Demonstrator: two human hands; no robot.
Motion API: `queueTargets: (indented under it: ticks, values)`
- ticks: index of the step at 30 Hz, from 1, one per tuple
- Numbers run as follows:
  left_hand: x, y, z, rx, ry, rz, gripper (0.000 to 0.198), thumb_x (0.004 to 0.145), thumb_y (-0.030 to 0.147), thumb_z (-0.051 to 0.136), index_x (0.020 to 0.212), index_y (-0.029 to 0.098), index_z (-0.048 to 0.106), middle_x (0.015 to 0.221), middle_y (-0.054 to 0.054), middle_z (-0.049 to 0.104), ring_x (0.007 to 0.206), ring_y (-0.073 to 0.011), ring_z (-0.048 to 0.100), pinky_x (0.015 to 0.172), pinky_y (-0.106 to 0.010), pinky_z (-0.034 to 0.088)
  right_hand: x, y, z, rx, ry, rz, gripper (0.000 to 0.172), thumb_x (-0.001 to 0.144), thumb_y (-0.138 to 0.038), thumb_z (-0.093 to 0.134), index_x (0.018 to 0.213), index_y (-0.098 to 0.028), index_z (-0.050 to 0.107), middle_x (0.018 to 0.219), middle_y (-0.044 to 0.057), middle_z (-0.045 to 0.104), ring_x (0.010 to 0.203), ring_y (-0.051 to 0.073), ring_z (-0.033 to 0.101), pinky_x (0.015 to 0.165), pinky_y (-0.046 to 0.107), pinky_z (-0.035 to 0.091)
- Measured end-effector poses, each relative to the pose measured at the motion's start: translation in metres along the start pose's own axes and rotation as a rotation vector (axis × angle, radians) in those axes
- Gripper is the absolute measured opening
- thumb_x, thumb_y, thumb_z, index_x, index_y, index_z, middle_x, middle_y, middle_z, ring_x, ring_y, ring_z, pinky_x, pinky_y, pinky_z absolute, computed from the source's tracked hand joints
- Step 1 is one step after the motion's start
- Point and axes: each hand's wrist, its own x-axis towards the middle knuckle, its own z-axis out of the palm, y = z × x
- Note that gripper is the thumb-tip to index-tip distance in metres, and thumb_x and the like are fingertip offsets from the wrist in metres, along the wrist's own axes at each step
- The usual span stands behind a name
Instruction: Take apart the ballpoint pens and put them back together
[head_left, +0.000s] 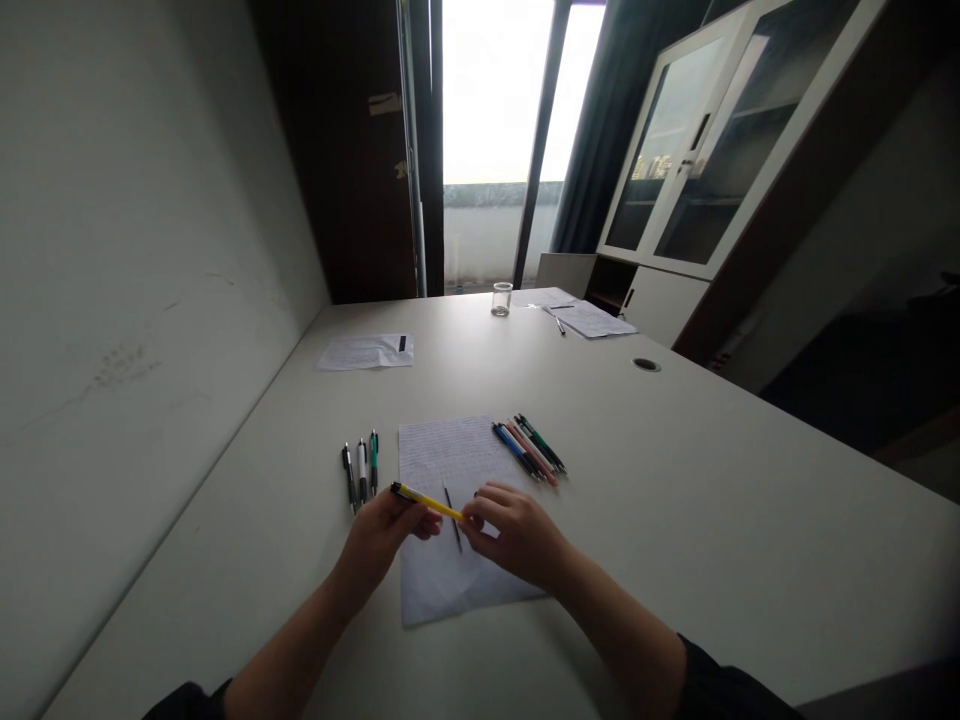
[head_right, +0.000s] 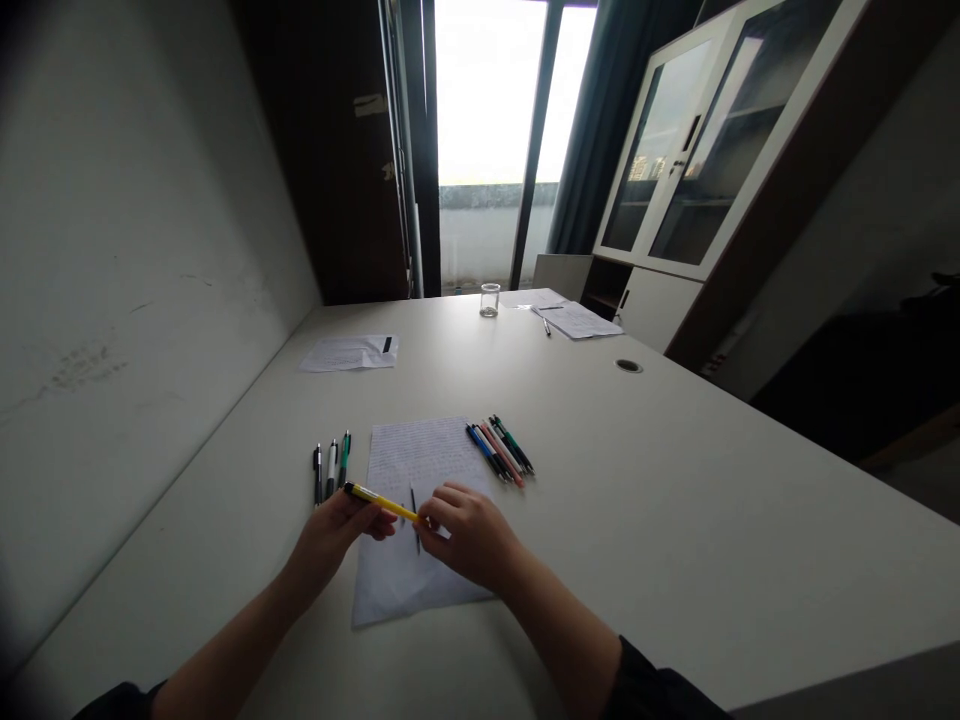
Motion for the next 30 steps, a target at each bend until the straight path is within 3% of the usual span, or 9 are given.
queueTargets:
  ticks: [9,14,17,22,30]
  values:
    - [-0.004,0.005,-0.002,0.056,-0.026,-0.016,0.025,0.085,0.036,0.067,0.081,0.012,0.064,0.071,-0.007,0.072,0.057,-0.0157,0.066,0.055,-0.027,0.053,-0.001,0.004,-0.002,-0.036,0.01,-0.057,0.008,0.087,-0.014,0.057,0.08,-0.018,0.059,0.072,0.002,0.058,0.068,0.014,0.049,0.063,0.025,0.039]
    - [-0.002,0.006,-0.002,0.091,-0.023,0.013,0.025,0.087,0.037,0.064,0.09,0.013,0.063,0.074,-0.007,0.072,0.059,-0.0162,0.067,0.057,-0.028,0.054,-0.001,0.003,-0.01,-0.013,0.044,-0.029,0.009,0.088,-0.015,0.056,0.08,-0.018,0.059,0.071,0.001,0.059,0.068,0.014,0.051,0.064,0.025,0.04]
    - [-0.002,0.008,-0.005,0.087,0.019,0.052,0.025,0.089,0.037,0.062,0.098,0.014,0.062,0.074,-0.005,0.07,0.061,-0.0156,0.067,0.058,-0.028,0.054,-0.002,0.006,-0.018,0.002,0.109,0.074,0.011,0.088,-0.017,0.056,0.079,-0.019,0.059,0.07,0.001,0.059,0.067,0.013,0.053,0.065,0.025,0.042]
    - [0.0,0.009,-0.009,0.117,0.114,0.109,0.023,0.091,0.037,0.058,0.095,0.015,0.062,0.074,-0.003,0.069,0.062,-0.0158,0.066,0.059,-0.029,0.055,-0.007,0.017,-0.031,-0.026,0.219,0.375,0.015,0.087,-0.02,0.057,0.073,-0.019,0.059,0.068,0.0,0.061,0.061,0.012,0.054,0.06,0.024,0.041]
    - [0.002,0.007,-0.019,0.321,0.206,0.143,0.024,0.094,0.038,0.051,0.095,0.017,0.062,0.075,-0.003,0.069,0.063,-0.0153,0.066,0.061,-0.028,0.055,-0.028,0.017,-0.026,-0.144,-0.001,0.623,0.016,0.082,-0.023,0.059,0.067,-0.019,0.056,0.07,0.001,0.063,0.059,0.013,0.056,0.058,0.023,0.038]
